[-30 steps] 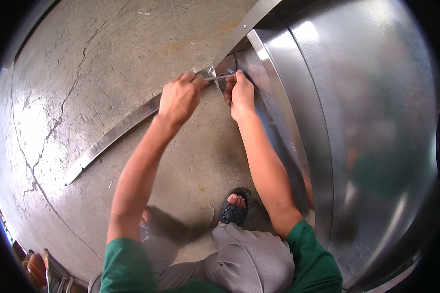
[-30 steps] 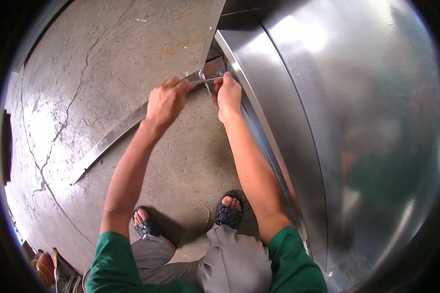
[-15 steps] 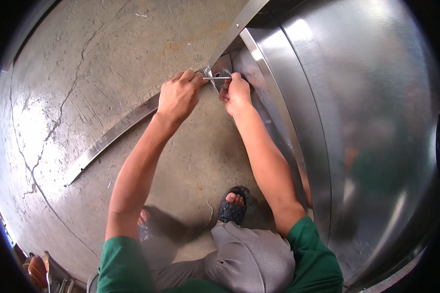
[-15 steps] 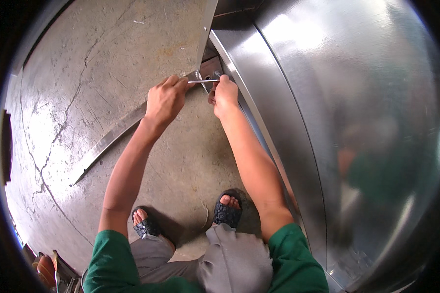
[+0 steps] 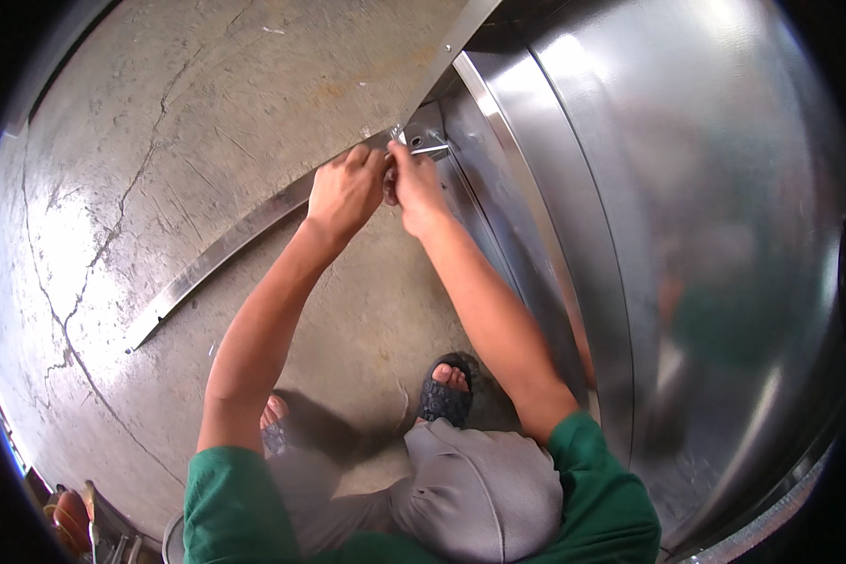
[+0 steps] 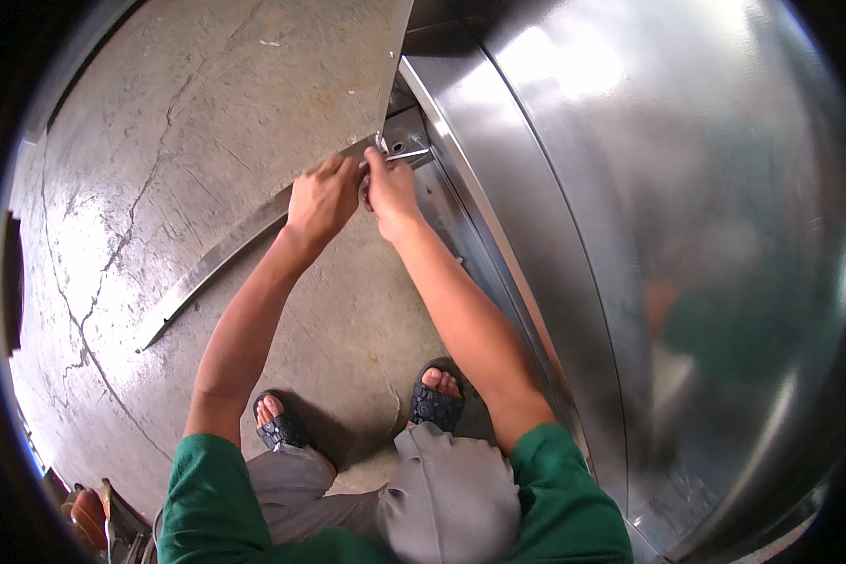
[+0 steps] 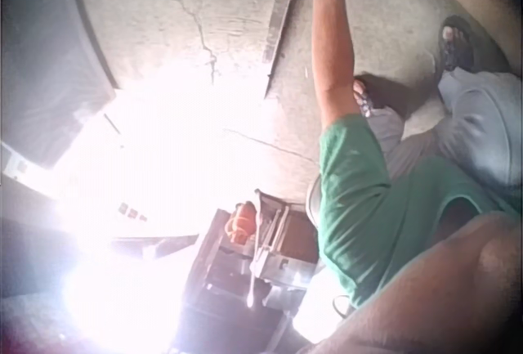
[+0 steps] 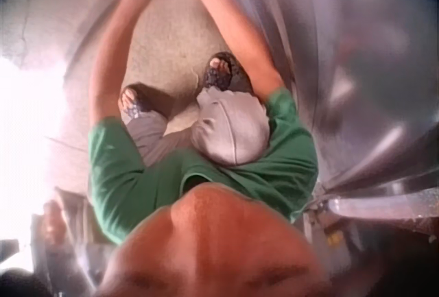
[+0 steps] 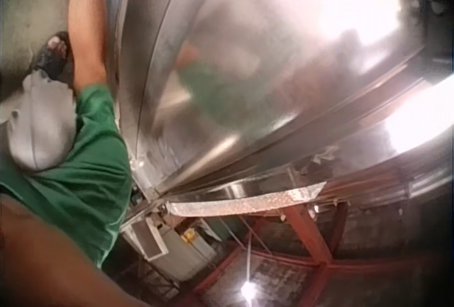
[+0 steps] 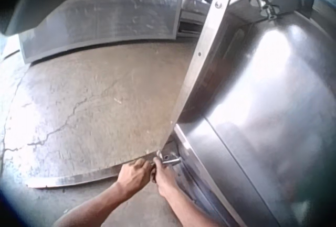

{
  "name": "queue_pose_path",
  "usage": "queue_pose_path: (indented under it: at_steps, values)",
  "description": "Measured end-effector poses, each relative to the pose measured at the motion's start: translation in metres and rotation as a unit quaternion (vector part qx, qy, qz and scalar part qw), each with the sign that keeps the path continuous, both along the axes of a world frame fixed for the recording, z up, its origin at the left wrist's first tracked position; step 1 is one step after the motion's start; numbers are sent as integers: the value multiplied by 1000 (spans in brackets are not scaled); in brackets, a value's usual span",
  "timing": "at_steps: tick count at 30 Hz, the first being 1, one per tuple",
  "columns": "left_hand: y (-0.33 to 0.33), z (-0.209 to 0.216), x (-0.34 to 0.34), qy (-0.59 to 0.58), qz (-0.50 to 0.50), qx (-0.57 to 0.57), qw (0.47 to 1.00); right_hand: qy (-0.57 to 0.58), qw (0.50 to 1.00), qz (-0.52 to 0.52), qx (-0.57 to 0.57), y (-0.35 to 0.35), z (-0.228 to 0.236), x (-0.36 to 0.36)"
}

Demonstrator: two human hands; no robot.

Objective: The person uses an Allen key to tighten bolts on a curved stainless steel structure. They insert the tool into bolt heads and rotate it to secure fasteners at multiple points along the frame.

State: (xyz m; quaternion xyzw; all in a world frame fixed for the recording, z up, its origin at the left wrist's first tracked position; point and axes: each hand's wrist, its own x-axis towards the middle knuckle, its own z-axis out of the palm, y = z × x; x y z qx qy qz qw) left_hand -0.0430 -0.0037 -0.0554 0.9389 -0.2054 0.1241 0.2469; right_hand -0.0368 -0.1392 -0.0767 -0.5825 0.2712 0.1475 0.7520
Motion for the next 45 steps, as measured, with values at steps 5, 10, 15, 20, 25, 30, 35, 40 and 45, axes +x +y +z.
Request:
queue_pose_path:
  at_steps: [5,10,15,20,25,30,35,40,45]
  values:
    - [-19,-26,-37,108,21,41,993,-41,958,27,-284,7,-19,-18]
    - [-31,-47,-53,69,38,10,997,-81,837,156,-518,-19,16,-32]
    - [-44,-49,-60,148,3,89,985,-106,830,46,-546,-37,42,-29]
    - [-74,-54,-71,175,17,87,981,-102,837,85,-531,-55,18,-16]
    - [-66,-54,-66,222,18,31,974,-195,847,36,-494,-51,-12,-2]
    - [-36,-22,-52,112,70,-77,988,-53,983,-40,-168,-59,-7,-4]
    - [6,14,-20,84,1,-91,992,-12,997,-72,25,-61,9,-6]
    - [15,39,12,33,-66,-38,997,30,985,-114,125,-55,11,9]
    - [9,55,40,2,-98,5,995,24,969,-162,183,-51,10,15]
